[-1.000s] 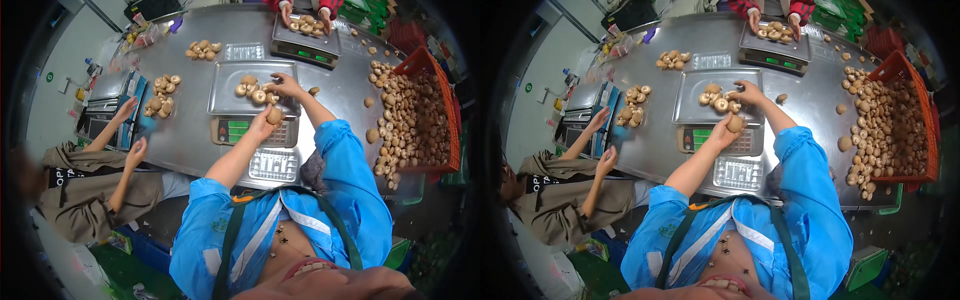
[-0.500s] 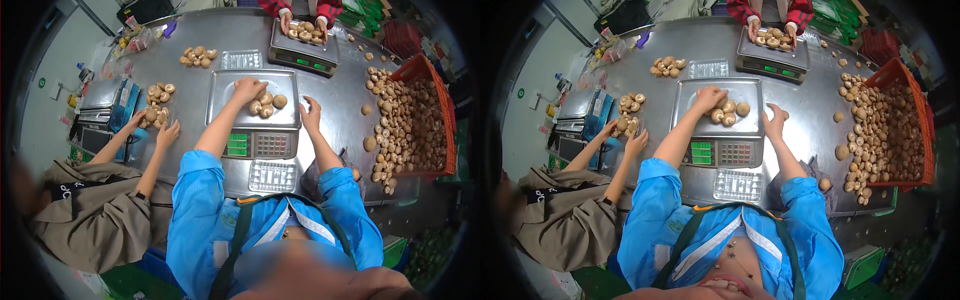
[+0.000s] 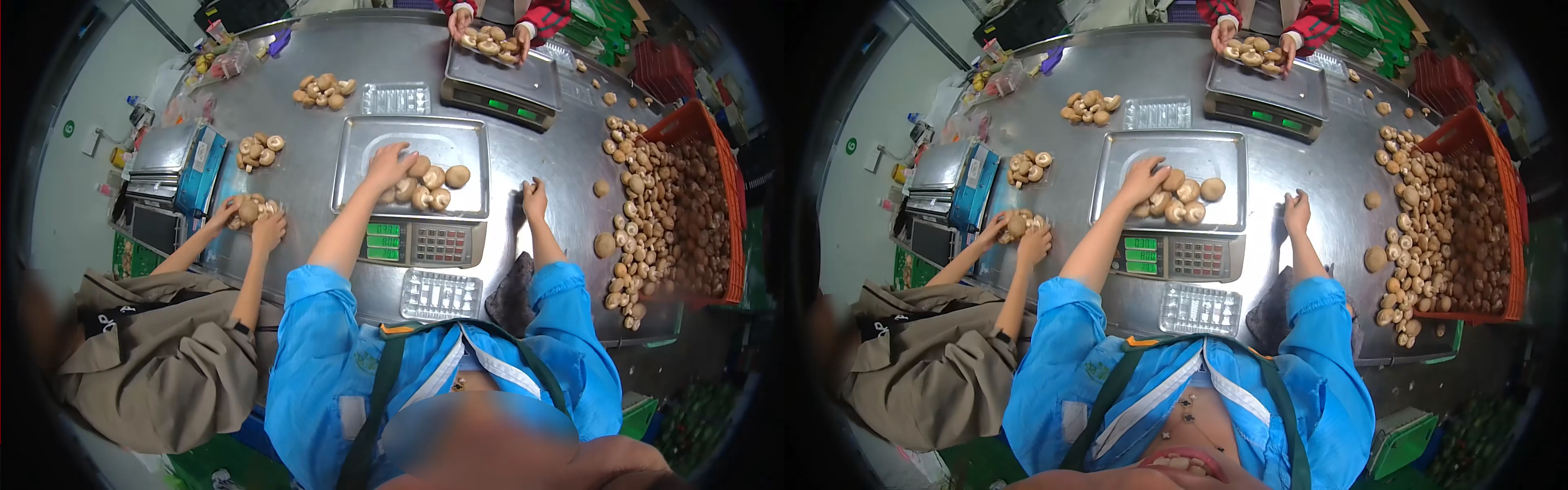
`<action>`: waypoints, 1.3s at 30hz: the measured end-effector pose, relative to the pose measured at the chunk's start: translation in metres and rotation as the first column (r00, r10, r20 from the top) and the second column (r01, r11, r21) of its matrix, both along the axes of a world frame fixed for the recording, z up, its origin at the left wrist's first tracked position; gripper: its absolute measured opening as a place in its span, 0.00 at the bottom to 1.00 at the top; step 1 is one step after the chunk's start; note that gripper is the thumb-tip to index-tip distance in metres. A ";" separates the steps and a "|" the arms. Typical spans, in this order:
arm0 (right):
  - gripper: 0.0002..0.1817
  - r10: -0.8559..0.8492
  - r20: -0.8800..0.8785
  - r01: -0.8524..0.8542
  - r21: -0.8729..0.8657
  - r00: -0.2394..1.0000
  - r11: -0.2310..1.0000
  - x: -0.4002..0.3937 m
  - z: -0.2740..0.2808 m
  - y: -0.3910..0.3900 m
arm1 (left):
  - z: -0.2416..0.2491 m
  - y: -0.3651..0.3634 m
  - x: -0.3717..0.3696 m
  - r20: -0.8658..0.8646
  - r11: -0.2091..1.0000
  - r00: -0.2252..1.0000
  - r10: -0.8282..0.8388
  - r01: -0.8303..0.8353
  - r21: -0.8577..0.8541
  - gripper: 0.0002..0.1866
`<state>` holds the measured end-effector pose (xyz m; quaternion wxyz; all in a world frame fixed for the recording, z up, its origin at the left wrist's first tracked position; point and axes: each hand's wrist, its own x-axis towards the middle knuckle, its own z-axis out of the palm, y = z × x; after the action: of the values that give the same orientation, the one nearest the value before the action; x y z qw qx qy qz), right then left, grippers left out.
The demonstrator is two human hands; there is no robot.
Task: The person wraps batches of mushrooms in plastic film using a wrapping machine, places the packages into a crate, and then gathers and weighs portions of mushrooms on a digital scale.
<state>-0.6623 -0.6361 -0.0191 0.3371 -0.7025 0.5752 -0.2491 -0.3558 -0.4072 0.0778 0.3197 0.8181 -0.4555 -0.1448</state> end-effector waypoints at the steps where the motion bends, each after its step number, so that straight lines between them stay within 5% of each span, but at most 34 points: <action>1: 0.23 0.001 0.002 -0.001 -0.004 1.000 1.000 0.009 0.023 0.009 | -0.001 0.006 -0.001 -0.063 0.993 0.998 0.025 -0.032 -0.113 0.24; 3: 0.28 0.206 0.408 -0.160 -0.145 0.889 0.976 0.040 0.091 0.054 | -0.002 0.015 -0.001 -0.040 0.983 0.999 -0.008 0.001 -0.183 0.24; 5: 0.34 0.475 0.204 -0.310 -0.532 0.856 0.788 0.065 0.134 0.097 | -0.017 0.022 -0.006 -0.047 0.978 0.995 -0.093 0.082 -0.194 0.21; 7: 0.35 0.696 -0.200 -0.722 -0.264 0.689 0.639 0.088 0.169 0.130 | -0.015 0.021 -0.016 -0.023 0.977 0.995 -0.098 0.092 -0.192 0.21; 9: 0.36 0.638 -0.311 -0.691 -0.508 0.704 0.515 0.109 0.121 0.151 | -0.015 0.019 -0.021 0.004 0.975 0.994 -0.109 0.107 -0.192 0.21; 12: 0.36 0.639 -0.375 -0.730 -0.484 0.672 0.483 0.110 0.132 0.151 | -0.016 0.020 -0.017 -0.070 0.976 0.993 -0.099 0.083 -0.201 0.20; 13: 0.36 0.634 -0.371 -0.724 -0.482 0.679 0.493 0.106 0.130 0.146 | -0.008 0.026 -0.019 -0.274 0.954 0.960 -0.049 -0.037 -0.299 0.20; 14: 0.35 0.651 -0.212 -0.654 -0.497 0.728 0.570 0.102 0.129 0.134 | 0.003 0.029 -0.019 -0.469 0.914 0.883 -0.022 -0.171 -0.366 0.19; 15: 0.34 0.650 -0.052 -0.585 -0.494 0.758 0.643 0.094 0.126 0.118 | 0.011 0.037 -0.017 -0.444 0.881 0.896 -0.008 -0.204 -0.426 0.19; 18: 0.33 0.317 0.102 -0.234 -0.476 0.943 0.848 0.039 0.084 0.031 | 0.028 0.073 -0.016 -0.436 0.816 0.900 0.024 -0.269 -0.511 0.16; 20: 0.35 -0.072 -0.308 -0.076 -0.445 0.949 0.892 -0.029 0.037 -0.040 | 0.034 0.105 -0.027 -0.497 0.816 0.864 0.073 -0.339 -0.468 0.15; 21: 0.33 -0.414 -0.455 -0.037 -0.707 0.788 0.707 -0.080 -0.025 -0.084 | 0.037 0.122 -0.031 -0.547 0.812 0.830 0.112 -0.393 -0.430 0.13; 22: 0.28 -0.268 -0.628 0.146 -0.240 0.731 0.960 -0.091 0.091 -0.047 | 0.033 0.139 -0.033 -0.538 0.807 0.832 0.140 -0.410 -0.424 0.13; 23: 0.22 -0.291 -0.698 0.062 -0.334 0.654 0.941 -0.130 0.090 -0.049 | 0.024 0.157 -0.037 -0.542 0.791 0.820 0.186 -0.452 -0.413 0.12; 24: 0.19 -0.393 -0.687 0.275 -0.282 0.611 0.919 -0.150 0.096 -0.033 | 0.018 0.173 -0.044 -0.549 0.769 0.803 0.231 -0.497 -0.402 0.11; 25: 0.21 -0.269 -0.835 0.179 -0.207 0.480 0.962 -0.214 0.036 -0.069 | 0.017 0.185 -0.052 -0.547 0.758 0.795 0.262 -0.520 -0.394 0.11; 26: 0.27 -0.446 -0.653 0.395 -0.236 0.612 0.888 -0.218 0.042 -0.049 | 0.016 0.195 -0.061 -0.611 0.706 0.729 0.310 -0.607 -0.365 0.11; 29: 0.32 -0.403 -0.544 0.232 -0.357 0.736 0.905 -0.256 -0.001 -0.062 | 0.000 0.216 -0.080 -0.677 0.627 0.632 0.376 -0.712 -0.316 0.10; 31: 0.35 -0.315 -0.244 0.124 -0.576 0.917 0.808 -0.235 0.001 -0.068 | -0.005 0.221 -0.092 -0.682 0.598 0.615 0.396 -0.736 -0.316 0.10; 34: 0.34 0.051 0.137 0.002 -0.360 0.989 0.933 -0.112 0.106 -0.005 | 0.005 0.220 -0.106 -0.663 0.625 0.634 0.399 -0.716 -0.309 0.11; 35: 0.30 0.213 0.343 -0.151 -0.198 0.915 0.968 -0.078 0.134 0.018 | 0.011 0.220 -0.114 -0.643 0.660 0.658 0.392 -0.688 -0.301 0.11; 38: 0.30 0.719 0.365 -0.492 -0.543 0.592 0.681 0.022 0.169 0.084 | 0.018 0.218 -0.130 -0.590 0.724 0.719 0.367 -0.619 -0.304 0.11; 39: 0.32 0.810 0.224 -0.570 -0.610 0.542 0.550 0.048 0.178 0.102 | 0.019 0.221 -0.137 -0.581 0.748 0.727 0.365 -0.601 -0.282 0.11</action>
<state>-0.6146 -0.5339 0.1588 0.3605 -0.8473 0.0549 -0.3862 -0.4926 -0.1865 0.0972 0.6322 0.7474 -0.1429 -0.1461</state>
